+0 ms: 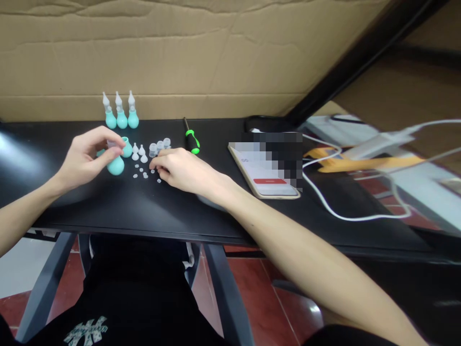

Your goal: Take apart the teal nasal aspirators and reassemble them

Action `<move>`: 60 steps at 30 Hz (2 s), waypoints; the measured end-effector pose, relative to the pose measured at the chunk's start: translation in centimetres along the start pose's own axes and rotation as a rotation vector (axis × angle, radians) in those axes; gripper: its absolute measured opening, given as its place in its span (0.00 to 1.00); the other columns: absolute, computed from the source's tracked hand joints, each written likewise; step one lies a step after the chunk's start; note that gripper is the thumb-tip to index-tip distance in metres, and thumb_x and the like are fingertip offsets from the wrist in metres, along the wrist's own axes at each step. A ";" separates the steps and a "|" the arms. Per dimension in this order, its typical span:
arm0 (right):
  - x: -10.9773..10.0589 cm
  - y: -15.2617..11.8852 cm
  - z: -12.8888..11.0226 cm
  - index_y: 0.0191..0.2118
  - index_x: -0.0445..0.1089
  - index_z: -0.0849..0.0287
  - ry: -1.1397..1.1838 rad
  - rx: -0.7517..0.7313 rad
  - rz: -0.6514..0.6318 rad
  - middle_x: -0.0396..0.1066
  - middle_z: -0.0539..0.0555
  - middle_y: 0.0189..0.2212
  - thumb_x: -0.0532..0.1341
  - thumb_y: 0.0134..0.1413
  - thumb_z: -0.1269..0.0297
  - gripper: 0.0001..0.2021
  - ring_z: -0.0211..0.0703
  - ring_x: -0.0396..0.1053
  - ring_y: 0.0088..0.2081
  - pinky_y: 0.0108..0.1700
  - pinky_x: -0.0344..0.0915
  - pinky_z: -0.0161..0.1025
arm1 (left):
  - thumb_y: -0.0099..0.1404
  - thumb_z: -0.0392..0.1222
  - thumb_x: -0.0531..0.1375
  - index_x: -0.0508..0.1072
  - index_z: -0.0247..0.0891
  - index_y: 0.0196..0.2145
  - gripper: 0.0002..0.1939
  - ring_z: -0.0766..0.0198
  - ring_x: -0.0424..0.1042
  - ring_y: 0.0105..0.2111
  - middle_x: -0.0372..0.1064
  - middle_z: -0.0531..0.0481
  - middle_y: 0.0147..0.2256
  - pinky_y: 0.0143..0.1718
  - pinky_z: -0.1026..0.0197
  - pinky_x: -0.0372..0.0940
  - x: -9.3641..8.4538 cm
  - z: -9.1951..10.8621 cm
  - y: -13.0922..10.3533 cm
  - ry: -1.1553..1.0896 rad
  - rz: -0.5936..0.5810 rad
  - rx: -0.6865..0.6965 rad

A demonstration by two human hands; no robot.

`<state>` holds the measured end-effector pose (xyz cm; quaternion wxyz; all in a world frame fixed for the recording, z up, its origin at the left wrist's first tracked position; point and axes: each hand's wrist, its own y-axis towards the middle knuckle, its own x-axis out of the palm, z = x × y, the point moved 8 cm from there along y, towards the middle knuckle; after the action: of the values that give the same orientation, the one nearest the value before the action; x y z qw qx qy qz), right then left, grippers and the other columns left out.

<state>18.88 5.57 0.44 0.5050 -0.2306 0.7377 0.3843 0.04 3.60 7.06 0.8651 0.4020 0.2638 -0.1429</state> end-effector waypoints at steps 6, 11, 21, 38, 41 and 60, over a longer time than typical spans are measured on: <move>-0.7 -0.6 0.3 0.50 0.84 0.61 0.028 0.013 0.090 0.83 0.60 0.44 0.56 0.65 0.77 0.19 0.49 0.80 0.41 0.48 0.76 0.45 | 0.72 0.59 0.71 0.80 0.40 0.52 0.22 0.58 0.83 0.43 0.82 0.45 0.44 0.49 0.53 0.81 -5.2 -1.2 1.4 0.023 0.011 -0.018; -1.5 -1.0 0.4 0.46 0.84 0.59 -0.003 0.014 0.179 0.83 0.59 0.41 0.58 0.67 0.72 0.15 0.48 0.80 0.38 0.44 0.75 0.44 | 0.66 0.59 0.76 0.81 0.44 0.49 0.22 0.57 0.85 0.40 0.83 0.47 0.40 0.45 0.54 0.80 -7.7 -2.3 1.3 0.091 -0.175 -0.020; -4.1 -1.0 -3.4 0.52 0.80 0.55 0.155 -0.061 0.415 0.81 0.54 0.37 0.62 0.75 0.61 0.10 0.45 0.77 0.36 0.43 0.74 0.43 | 0.70 0.66 0.72 0.78 0.42 0.57 0.30 0.61 0.83 0.36 0.84 0.48 0.37 0.38 0.61 0.73 -3.3 0.8 0.2 0.307 -0.233 0.192; -4.0 -1.1 -5.3 0.37 0.72 0.53 0.773 0.092 0.395 0.79 0.49 0.29 0.74 0.65 0.48 0.17 0.40 0.77 0.28 0.30 0.75 0.36 | 0.85 0.54 0.54 0.76 0.35 0.52 0.20 0.59 0.83 0.42 0.81 0.44 0.41 0.45 0.60 0.75 3.1 4.8 -2.4 0.552 -0.139 0.444; -3.5 -1.1 -5.2 0.36 0.73 0.54 0.881 0.097 0.362 0.78 0.49 0.27 0.76 0.61 0.46 0.19 0.40 0.76 0.27 0.28 0.74 0.36 | 0.83 0.58 0.57 0.76 0.35 0.52 0.21 0.61 0.83 0.41 0.81 0.45 0.40 0.44 0.63 0.74 2.7 4.8 -2.1 0.395 -0.200 0.448; -6.3 -2.9 2.0 0.49 0.74 0.47 0.831 0.227 0.660 0.72 0.49 0.27 0.71 0.63 0.50 0.14 0.41 0.64 0.26 0.31 0.65 0.43 | 0.70 0.71 0.68 0.84 0.40 0.41 0.28 0.60 0.84 0.35 0.83 0.45 0.35 0.39 0.60 0.78 -2.2 1.2 0.2 -0.052 -0.224 0.159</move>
<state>24.51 5.12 4.94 0.0451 -0.0631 0.9453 0.3167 -1.31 2.87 9.08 0.8156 0.4336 0.2724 -0.2694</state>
